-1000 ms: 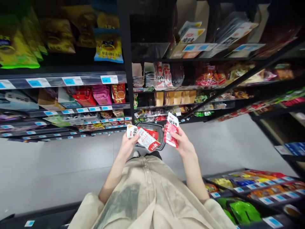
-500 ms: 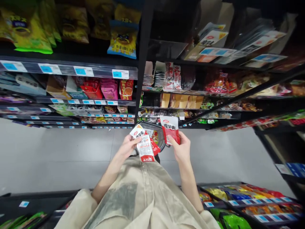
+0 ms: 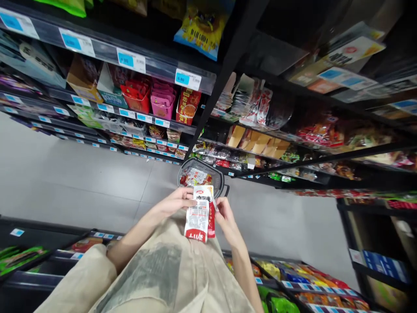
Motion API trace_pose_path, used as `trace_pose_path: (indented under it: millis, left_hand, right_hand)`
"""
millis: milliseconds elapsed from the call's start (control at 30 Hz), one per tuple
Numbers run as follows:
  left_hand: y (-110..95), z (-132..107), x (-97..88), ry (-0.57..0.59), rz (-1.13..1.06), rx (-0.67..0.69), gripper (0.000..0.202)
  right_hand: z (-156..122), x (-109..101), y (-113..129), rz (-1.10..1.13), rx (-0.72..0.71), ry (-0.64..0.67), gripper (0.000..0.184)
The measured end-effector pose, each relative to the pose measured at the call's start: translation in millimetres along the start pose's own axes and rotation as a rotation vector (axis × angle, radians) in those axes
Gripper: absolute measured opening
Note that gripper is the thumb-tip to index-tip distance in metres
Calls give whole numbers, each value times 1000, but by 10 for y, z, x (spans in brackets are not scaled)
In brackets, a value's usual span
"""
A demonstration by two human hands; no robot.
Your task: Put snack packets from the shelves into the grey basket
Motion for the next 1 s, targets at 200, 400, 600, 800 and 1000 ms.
trace_pose_path:
  millis: [200, 400, 600, 800, 1000]
  left_hand:
    - [246, 21, 32, -21, -48, 10, 49]
    - [273, -61, 23, 98, -104, 10, 62]
    - [190, -199, -75, 35, -101, 4, 90]
    - [86, -465, -110, -13, 34, 27, 66]
    - [-224, -682, -234, -385, 374, 491, 14]
  right_hand:
    - [-63, 66, -331, -8, 105, -286, 42]
    - [-67, 78, -274, 174, 281, -185, 54]
    - [-81, -11, -327, 205, 234, -229, 40]
    - [-83, -102, -496, 417, 285, -370, 45]
    - [-145, -313, -434, 565, 221, -470, 41]
Point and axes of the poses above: each hand's wrist, its own z-axis towards the middle knuckle, its own x-axis out of the palm, y = z × x, the point moved 3 cm from there along z, towards the middle knuckle, and after that the axes turned 2 degrees about z, right-handed, at the moved point
